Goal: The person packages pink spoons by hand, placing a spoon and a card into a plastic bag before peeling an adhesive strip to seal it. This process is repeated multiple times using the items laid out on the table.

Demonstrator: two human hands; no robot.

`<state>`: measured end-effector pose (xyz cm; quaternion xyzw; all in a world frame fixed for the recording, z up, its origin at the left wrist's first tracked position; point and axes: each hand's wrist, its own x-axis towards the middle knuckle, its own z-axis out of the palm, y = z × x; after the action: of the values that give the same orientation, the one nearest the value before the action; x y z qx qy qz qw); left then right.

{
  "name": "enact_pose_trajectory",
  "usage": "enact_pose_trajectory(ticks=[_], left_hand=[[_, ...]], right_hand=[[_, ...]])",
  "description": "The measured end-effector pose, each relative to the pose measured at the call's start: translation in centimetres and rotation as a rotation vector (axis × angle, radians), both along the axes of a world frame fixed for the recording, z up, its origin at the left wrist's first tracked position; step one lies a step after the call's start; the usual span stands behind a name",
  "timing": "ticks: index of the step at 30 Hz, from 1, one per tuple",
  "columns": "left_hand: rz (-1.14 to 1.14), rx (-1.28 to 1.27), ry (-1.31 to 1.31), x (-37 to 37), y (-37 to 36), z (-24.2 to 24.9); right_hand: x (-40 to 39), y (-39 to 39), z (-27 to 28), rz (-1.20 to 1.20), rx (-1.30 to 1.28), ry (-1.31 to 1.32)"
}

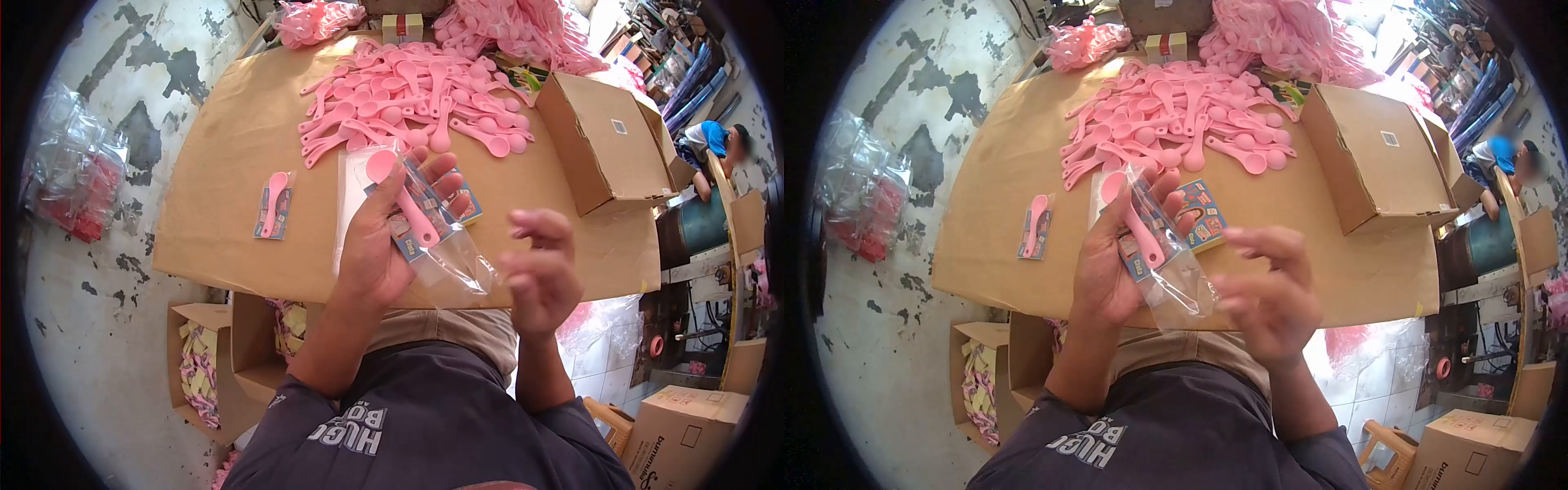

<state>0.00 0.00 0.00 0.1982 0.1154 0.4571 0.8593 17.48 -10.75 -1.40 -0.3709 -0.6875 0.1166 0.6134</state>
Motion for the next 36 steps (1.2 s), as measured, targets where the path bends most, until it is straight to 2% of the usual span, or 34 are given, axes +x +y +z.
enact_pose_trajectory(ticks=[2,3,5,7,9,10,11,12,13,15,16,17,19,21,23,28,30,31,33,36], left_hand=[[-0.080,-0.039,-0.108,0.2,-0.1,0.4],[-0.083,-0.034,-0.093,-0.4,0.2,1.0],[-0.124,-0.006,-0.094,-0.1,-0.1,1.1],[-0.136,-0.022,-0.069,0.3,-0.7,1.0],[-0.156,-0.031,-0.046,0.7,-1.3,0.9],[-0.172,-0.026,-0.005,0.7,-1.4,0.8],[-0.185,-0.019,0.037,0.5,-1.3,0.6],[-0.253,-0.097,-0.074,0.2,-1.0,0.3],[-0.262,-0.093,-0.075,0.1,-0.6,0.1],[-0.106,0.062,0.037,0.1,-0.2,0.2],[-0.052,0.109,0.088,0.2,-0.2,0.5],[-0.058,0.109,0.087,0.1,-0.2,0.7],[-0.103,0.473,0.318,-0.3,-0.3,0.9],[-0.046,0.498,0.373,0.0,-0.8,0.9],[-0.046,0.569,0.595,-0.1,-1.1,1.4],[0.039,0.494,0.646,0.1,-1.9,1.4],[0.120,0.580,0.714,0.3,-2.2,1.5],[0.116,0.585,0.712,0.4,-2.4,1.4],[0.166,0.666,0.788,0.5,-2.7,1.1],[0.186,0.688,0.855,1.0,-3.8,2.2]], right_hand=[[0.3,0.1,0.8,-0.222,-0.144,0.146],[-0.4,1.0,1.0,-0.223,-0.139,0.162],[0.0,2.4,1.7,-0.458,0.010,-0.419],[-0.9,2.9,2.1,-0.460,0.033,-0.492],[-1.2,3.0,2.1,-0.316,0.033,-0.496],[-1.1,3.2,2.3,-0.331,0.037,-0.501],[-1.0,3.5,2.4,-0.225,0.063,-0.388],[-0.8,3.7,2.5,-0.116,0.089,-0.273],[-0.3,3.8,2.3,-0.125,0.092,-0.276],[0.5,3.6,1.7,0.104,-0.019,0.174],[-0.2,3.3,1.9,-0.067,-0.065,0.240],[-0.6,3.1,2.2,-0.073,-0.065,0.240],[-0.9,3.0,2.6,-0.077,-0.370,0.373],[-1.2,3.0,2.4,-0.030,-0.430,0.348],[-1.5,2.8,2.2,-0.037,-0.526,0.304],[-1.1,2.3,1.5,-0.044,-0.571,0.438],[-0.8,2.9,1.6,-0.466,-0.106,0.053],[-0.5,3.1,2.0,-0.472,-0.103,0.054],[0.1,3.3,3.2,-0.622,0.139,-0.323],[-0.6,3.8,3.8,-0.643,0.151,-0.326]])
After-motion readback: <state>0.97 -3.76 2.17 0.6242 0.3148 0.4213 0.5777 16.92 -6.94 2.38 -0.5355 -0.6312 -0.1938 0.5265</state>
